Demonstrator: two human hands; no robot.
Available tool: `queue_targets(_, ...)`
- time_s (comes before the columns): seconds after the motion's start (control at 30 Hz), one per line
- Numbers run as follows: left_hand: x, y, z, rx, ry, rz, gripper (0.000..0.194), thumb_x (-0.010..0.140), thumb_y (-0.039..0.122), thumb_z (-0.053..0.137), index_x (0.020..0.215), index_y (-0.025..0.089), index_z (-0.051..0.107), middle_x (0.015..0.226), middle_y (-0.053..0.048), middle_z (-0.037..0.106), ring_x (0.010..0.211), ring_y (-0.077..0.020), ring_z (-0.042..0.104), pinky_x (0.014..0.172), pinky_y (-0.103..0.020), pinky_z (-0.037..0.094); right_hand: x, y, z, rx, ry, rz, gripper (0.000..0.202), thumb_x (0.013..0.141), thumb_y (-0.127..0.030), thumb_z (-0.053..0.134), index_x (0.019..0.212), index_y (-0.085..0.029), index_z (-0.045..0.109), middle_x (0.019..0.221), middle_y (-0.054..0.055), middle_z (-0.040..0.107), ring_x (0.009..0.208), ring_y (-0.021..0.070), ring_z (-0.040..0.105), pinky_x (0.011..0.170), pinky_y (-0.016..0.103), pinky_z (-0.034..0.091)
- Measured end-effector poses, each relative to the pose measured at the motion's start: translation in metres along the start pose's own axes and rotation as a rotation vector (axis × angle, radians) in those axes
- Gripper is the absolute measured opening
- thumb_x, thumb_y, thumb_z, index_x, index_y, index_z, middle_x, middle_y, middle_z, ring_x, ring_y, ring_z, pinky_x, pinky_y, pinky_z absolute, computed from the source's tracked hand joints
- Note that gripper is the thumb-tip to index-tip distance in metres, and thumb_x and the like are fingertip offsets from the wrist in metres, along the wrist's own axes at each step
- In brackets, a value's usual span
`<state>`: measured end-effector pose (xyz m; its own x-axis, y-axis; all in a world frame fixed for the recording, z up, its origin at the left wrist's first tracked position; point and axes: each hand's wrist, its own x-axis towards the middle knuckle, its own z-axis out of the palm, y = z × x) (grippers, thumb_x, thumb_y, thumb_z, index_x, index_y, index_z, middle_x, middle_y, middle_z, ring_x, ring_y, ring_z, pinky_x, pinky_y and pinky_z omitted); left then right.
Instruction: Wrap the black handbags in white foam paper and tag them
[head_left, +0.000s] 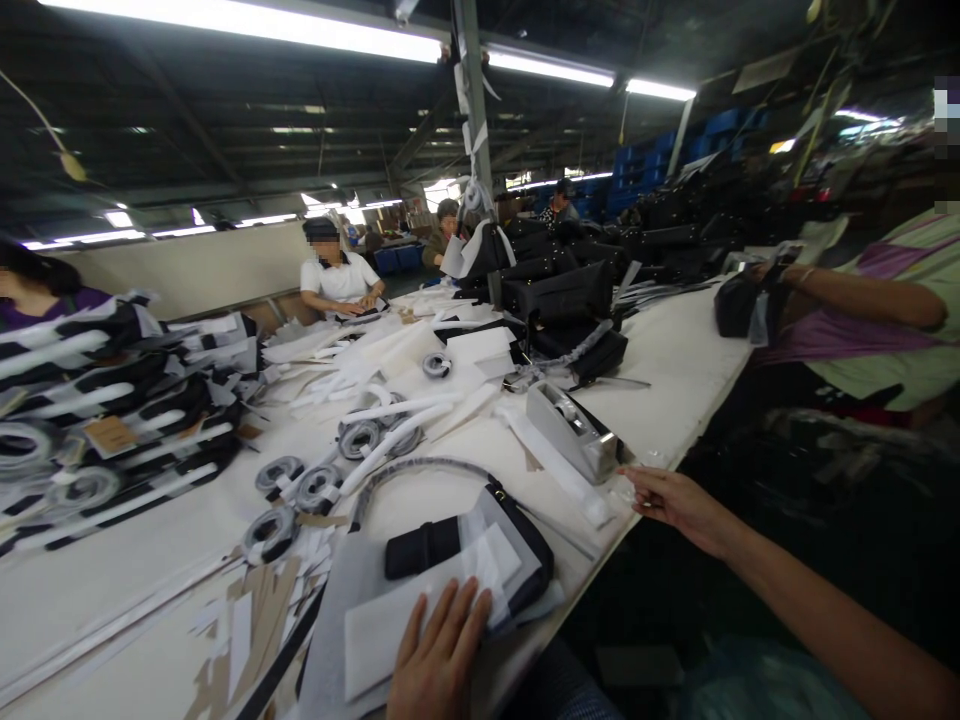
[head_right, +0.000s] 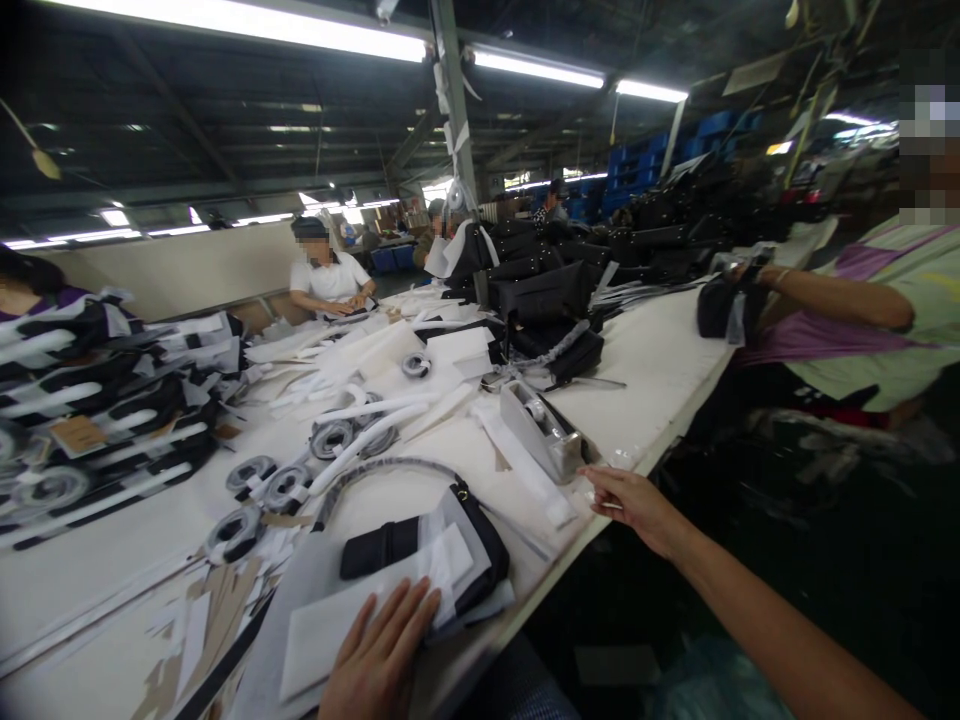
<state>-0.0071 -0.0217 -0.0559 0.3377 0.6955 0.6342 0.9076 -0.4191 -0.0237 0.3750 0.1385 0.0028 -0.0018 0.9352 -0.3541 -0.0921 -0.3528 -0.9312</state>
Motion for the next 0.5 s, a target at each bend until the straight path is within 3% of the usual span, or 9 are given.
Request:
queue_targets(0.2,-0.0003,0.0021,-0.0015,0.025,-0.024,-0.014,0.053,0.093,0.005,0.037,0.134,0.03,0.061,0.138,0.009,0.062,0.129,-0.0117,0.054,0.126,-0.032,0.008,0.0019,0.0063,-0.0039,-0.022,-0.003,-0.056,0.042,0.063,-0.049,0.088,0.092,-0.02,0.079,0.067,-0.002,0.058,0.064,0.011,0.057,0.071,0.022,0.057)
queue_targets(0.4,-0.0004,0.0024,-0.0034,0.066,-0.043,0.006,0.059,0.088,-0.001,0.038,0.136,0.028,0.059,0.14,0.008,0.061,0.131,-0.0121,0.053,0.127,-0.035,0.008,0.0011,0.0045,-0.0033,-0.087,0.066,-0.164,0.045,0.066,-0.06,0.081,0.085,-0.019,0.078,0.056,-0.005,0.047,0.055,0.0102,0.048,0.068,0.026,0.055)
queue_targets(0.5,-0.0007,0.0029,-0.0036,0.057,-0.051,0.003,0.06,0.088,-0.001,0.038,0.136,0.028,0.058,0.141,0.008,0.06,0.132,-0.0122,0.052,0.126,-0.035,0.008,0.0058,0.0022,-0.004,-0.193,0.128,-0.198,0.045,0.063,-0.058,0.083,0.082,-0.018,0.079,0.061,-0.002,0.056,0.057,0.012,0.051,0.065,0.027,0.054)
